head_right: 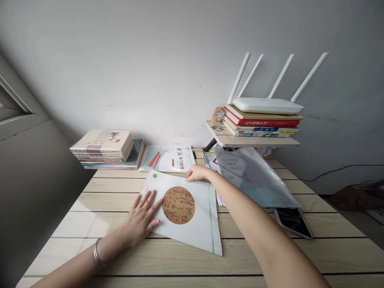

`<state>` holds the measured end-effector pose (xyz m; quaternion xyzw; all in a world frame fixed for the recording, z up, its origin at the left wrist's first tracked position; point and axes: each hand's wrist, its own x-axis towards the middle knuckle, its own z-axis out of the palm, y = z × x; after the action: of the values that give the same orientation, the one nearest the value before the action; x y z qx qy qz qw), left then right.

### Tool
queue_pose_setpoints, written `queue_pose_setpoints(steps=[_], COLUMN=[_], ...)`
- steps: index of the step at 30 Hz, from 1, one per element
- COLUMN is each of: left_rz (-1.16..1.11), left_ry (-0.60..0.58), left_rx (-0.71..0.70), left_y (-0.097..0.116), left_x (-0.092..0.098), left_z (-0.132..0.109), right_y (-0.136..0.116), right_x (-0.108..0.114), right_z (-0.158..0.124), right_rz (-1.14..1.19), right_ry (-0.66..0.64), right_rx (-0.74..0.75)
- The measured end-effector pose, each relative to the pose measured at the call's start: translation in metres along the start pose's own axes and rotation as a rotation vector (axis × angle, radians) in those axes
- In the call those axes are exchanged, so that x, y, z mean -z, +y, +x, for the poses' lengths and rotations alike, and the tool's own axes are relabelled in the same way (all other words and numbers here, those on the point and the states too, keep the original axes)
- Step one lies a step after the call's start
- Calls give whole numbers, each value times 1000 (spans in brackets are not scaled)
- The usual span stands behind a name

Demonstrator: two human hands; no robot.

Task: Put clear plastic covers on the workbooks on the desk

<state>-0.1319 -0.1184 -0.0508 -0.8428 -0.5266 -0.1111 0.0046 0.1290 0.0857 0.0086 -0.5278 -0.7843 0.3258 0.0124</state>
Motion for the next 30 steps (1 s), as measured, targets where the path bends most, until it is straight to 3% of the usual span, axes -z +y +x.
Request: queue_pose_setpoints(steps=[3,6,9,11,15,19,23,30], left_rz=[14,39,43,35,-10,-156,-320,-529], left_ry=[-42,-100,-131,-129,-47,138,203,218], left_rx=[155,271,338,376,434,598,735,835], left_y=[4,-2,-12,-16,-18,-23,-36,-55], left_x=[3,8,7,4,1,8,13,11], left_z=[13,37,62,74,82,89,105,117], right_y=[-1,-5,-7,-6,9,39,67,79], right_x=[-3,-17,-46,-69,-99,-91,-78,-79], right_z=[-9,-24,-44,-58,-80,-91,-101,-108], right_rz=[-65,-138,-271,-335,-282,48,399,450], right_ry=[142,363,624,713,743,976,973,950], right_rx=[5,33,161,245,265,120,-96,-171])
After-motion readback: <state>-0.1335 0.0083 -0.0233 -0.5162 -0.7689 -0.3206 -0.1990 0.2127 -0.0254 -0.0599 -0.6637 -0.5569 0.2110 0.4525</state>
